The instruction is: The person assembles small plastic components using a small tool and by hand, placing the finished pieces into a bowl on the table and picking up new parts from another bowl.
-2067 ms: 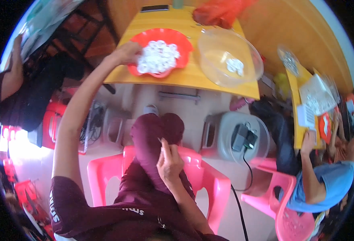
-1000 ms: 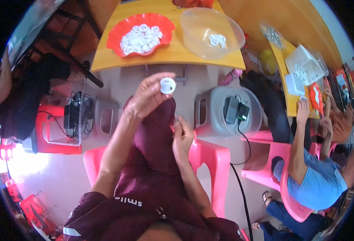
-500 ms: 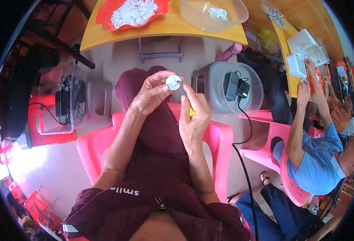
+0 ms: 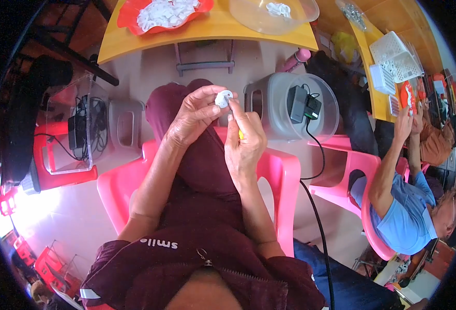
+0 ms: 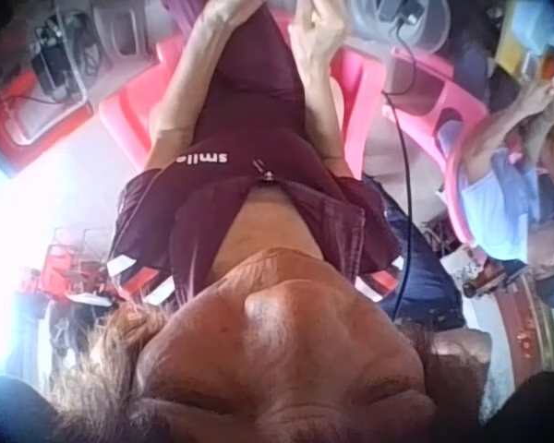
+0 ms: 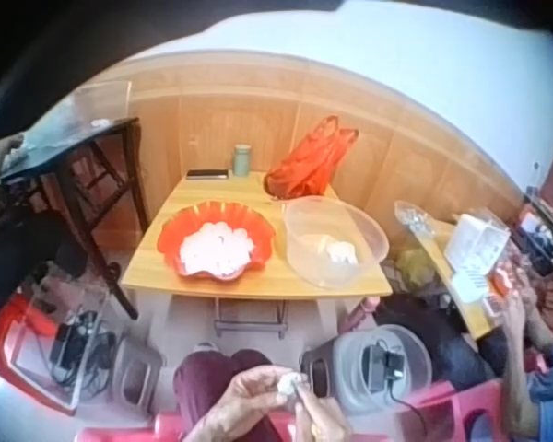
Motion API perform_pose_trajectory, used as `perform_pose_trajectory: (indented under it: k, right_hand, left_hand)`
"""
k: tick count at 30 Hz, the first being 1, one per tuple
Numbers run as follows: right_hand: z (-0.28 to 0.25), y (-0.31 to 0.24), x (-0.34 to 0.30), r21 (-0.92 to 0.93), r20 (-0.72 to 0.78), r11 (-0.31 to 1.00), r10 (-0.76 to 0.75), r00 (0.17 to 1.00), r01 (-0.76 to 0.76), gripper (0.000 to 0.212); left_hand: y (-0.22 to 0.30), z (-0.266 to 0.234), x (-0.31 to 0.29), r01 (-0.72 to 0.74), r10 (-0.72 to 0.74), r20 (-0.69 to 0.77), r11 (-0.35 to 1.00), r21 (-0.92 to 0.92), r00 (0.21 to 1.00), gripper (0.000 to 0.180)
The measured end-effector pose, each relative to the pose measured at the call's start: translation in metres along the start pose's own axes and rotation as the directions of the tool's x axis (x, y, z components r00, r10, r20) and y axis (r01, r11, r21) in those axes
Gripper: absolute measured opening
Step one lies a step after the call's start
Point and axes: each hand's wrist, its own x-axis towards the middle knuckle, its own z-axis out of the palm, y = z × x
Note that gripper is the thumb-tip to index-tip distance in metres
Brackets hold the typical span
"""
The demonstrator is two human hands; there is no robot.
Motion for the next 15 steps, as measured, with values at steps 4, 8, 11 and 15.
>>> perform_pose_trajectory:
  k: [4, 8, 11, 15]
  right_hand:
    - [0.0001, 0.0022, -0.0022, 0.061, 0.037, 0.995, 0.073, 0.997, -0.075, 0.026]
    - [0.0023, 0.0007, -0.0021, 0.137, 0.017, 0.981, 0.137, 0.99, -0.138, 0.028]
    - [0.0039, 0.0035, -0.0028, 0.154, 0.025, 0.977, 0.148, 0.989, -0.15, 0.026]
    - [0.0043, 0.0037, -0.0052, 0.16, 0.027, 0.974, 0.16, 0.987, -0.163, 0.026]
  left_hand:
    - [-0.0006, -0.0033, 0.0008, 0.016, -0.018, -0.032, 0.999, -0.052, 0.999, 0.026]
    - [-0.0006, -0.0035, 0.0001, -0.005, 0.004, -0.027, 1.0, -0.026, 1.0, 0.024]
    - [-0.0006, -0.0009, 0.0002, -0.025, 0.024, -0.034, 0.999, -0.03, 0.999, 0.025]
    - [0.0018, 0.003, -0.0004, -0.021, 0.021, -0.026, 0.999, -0.029, 0.999, 0.028]
